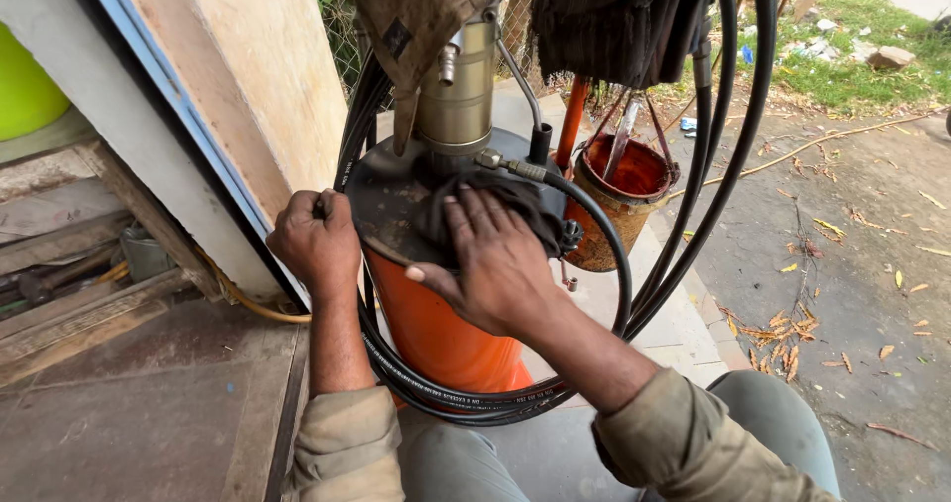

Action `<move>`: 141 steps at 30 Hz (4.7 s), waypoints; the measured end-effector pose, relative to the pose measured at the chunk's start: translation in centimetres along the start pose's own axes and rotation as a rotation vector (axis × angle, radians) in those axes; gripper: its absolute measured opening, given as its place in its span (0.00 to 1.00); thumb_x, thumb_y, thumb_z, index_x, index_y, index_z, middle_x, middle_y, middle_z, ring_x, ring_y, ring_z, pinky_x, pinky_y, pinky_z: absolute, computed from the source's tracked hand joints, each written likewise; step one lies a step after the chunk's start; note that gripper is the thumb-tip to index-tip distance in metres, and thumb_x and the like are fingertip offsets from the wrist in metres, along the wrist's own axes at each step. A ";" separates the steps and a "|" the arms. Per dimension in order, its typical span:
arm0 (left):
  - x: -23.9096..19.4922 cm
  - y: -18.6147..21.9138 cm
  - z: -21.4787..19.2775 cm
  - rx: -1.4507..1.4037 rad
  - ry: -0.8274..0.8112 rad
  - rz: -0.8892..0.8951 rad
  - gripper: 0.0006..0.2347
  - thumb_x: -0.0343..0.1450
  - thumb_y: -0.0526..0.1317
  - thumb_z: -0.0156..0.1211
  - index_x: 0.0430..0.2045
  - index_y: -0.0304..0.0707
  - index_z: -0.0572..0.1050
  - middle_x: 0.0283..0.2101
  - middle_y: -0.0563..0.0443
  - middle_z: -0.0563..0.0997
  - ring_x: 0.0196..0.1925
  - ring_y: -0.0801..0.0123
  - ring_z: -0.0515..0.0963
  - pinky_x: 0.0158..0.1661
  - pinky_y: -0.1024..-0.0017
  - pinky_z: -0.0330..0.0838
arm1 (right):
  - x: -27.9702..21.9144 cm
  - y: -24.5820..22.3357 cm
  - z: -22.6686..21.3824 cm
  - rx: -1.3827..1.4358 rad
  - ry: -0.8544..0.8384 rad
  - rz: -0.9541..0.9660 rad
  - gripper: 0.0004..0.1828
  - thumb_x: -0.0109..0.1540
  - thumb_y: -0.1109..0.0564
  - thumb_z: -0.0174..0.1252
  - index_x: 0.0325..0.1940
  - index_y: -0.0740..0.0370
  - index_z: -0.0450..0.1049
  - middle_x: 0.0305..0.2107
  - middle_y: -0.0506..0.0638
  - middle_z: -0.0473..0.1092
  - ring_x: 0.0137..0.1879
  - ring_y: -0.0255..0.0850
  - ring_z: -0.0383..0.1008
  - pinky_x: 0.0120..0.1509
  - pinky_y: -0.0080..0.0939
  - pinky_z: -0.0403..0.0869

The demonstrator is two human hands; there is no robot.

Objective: The person squats beside an orange garden sprayer and wipes its body, pressure gauge, and top valve assembly with a dark cloth. They handle the attached hose and a small bucket of red liquid, then stand and continue wiping the upper parts of the sprayer.

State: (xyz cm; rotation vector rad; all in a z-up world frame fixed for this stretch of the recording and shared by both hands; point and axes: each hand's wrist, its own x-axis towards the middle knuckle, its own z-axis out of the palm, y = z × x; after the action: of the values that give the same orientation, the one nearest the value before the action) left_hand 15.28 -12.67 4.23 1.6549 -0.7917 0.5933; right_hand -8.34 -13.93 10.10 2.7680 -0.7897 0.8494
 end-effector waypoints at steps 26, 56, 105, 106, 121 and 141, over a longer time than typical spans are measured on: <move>-1.6 -1.2 0.5 -0.058 -0.034 -0.048 0.10 0.72 0.41 0.60 0.21 0.37 0.75 0.28 0.48 0.77 0.37 0.55 0.76 0.43 0.55 0.64 | 4.3 3.5 0.4 0.026 -0.418 0.417 0.66 0.59 0.12 0.27 0.71 0.78 0.56 0.64 0.78 0.59 0.73 0.68 0.57 0.76 0.59 0.56; -0.3 -1.3 -1.2 -0.217 -0.128 -0.026 0.09 0.70 0.38 0.65 0.24 0.28 0.76 0.28 0.41 0.79 0.33 0.55 0.78 0.37 0.58 0.72 | -2.2 2.5 1.6 -0.083 0.285 0.080 0.39 0.67 0.35 0.54 0.66 0.72 0.70 0.63 0.72 0.67 0.69 0.63 0.68 0.72 0.58 0.64; -7.3 8.9 -5.7 -0.112 -0.232 0.281 0.10 0.71 0.37 0.67 0.21 0.42 0.71 0.27 0.55 0.75 0.39 0.60 0.74 0.50 0.58 0.60 | -11.4 10.9 4.7 -0.128 -0.113 -0.804 0.35 0.64 0.54 0.52 0.74 0.68 0.58 0.64 0.68 0.66 0.70 0.56 0.68 0.78 0.55 0.60; -7.3 8.9 -5.5 -0.107 -0.235 0.283 0.10 0.71 0.37 0.67 0.21 0.42 0.71 0.27 0.55 0.74 0.38 0.60 0.74 0.51 0.58 0.60 | -12.3 12.8 4.8 -0.074 -0.111 -0.805 0.34 0.66 0.53 0.53 0.74 0.69 0.60 0.63 0.68 0.67 0.69 0.56 0.69 0.77 0.56 0.61; -7.9 8.3 -4.9 -0.187 -0.242 0.227 0.11 0.73 0.37 0.66 0.22 0.42 0.71 0.27 0.55 0.76 0.37 0.61 0.76 0.53 0.58 0.62 | -9.6 6.5 6.6 -0.386 -0.022 -0.812 0.30 0.68 0.49 0.40 0.72 0.63 0.67 0.67 0.62 0.64 0.76 0.51 0.61 0.81 0.56 0.58; -8.7 8.3 -4.1 -0.256 -0.224 0.033 0.09 0.73 0.37 0.66 0.24 0.39 0.72 0.27 0.54 0.76 0.33 0.63 0.74 0.45 0.61 0.68 | -18.6 11.0 15.3 1.237 0.462 1.041 0.31 0.72 0.44 0.45 0.66 0.75 0.65 0.54 0.61 0.70 0.57 0.45 0.69 0.62 0.45 0.66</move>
State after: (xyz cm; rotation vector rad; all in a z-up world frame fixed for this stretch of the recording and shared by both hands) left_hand 3.39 -8.03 3.95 1.4889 -1.0155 0.3155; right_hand -19.71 -19.29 -13.16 2.3884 -2.1729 2.7915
